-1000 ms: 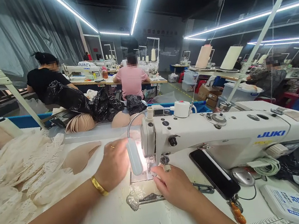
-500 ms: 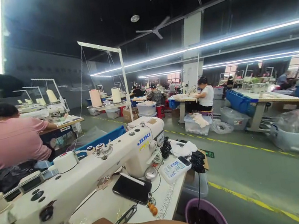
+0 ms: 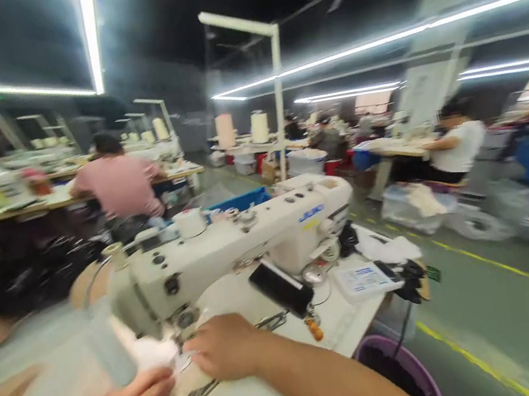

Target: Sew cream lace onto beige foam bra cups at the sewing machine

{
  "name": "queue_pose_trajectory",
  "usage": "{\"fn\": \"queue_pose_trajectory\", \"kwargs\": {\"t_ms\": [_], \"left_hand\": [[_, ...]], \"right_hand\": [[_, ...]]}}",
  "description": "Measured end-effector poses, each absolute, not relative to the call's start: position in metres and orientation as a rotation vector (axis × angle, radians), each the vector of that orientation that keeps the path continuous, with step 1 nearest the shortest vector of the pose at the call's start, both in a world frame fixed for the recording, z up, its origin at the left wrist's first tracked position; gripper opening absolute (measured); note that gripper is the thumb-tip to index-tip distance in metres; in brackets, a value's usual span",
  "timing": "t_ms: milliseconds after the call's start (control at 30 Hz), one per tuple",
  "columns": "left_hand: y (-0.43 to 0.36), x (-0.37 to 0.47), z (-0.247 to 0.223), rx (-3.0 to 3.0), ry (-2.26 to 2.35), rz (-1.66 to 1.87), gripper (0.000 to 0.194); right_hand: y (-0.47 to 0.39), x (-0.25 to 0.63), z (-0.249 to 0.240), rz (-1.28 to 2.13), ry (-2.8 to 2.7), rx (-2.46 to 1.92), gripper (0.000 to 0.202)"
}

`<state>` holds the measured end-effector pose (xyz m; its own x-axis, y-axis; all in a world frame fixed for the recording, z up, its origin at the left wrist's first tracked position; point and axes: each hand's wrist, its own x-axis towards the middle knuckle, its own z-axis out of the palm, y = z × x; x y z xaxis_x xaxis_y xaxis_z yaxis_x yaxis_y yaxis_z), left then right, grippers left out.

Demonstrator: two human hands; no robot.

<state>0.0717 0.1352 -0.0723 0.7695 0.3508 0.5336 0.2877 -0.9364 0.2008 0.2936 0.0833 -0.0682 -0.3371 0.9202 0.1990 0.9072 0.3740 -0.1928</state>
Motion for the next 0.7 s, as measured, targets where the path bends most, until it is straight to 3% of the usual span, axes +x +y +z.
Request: {"fn": "queue_pose_trajectory", "kwargs": {"t_ms": [67,233,700], "left_hand": [[0.122,0.062,-0.066,2.915,0.500,0.685,0.036],[0.121,0.073,-0.059,2.900,0.528,0.807,0.034],[0.114,0.082,-0.057,2.720,0.831,0.654,0.025]], "right_hand": [[0.079,0.296,-0.072,0.134,-2.347,-1.559,0.017],[0.078,0.297,-0.081,0.243,-2.334,-1.484,0.020],[0.073,0.295,-0.081,0.315,-2.276,-1.510,0.025]]}}
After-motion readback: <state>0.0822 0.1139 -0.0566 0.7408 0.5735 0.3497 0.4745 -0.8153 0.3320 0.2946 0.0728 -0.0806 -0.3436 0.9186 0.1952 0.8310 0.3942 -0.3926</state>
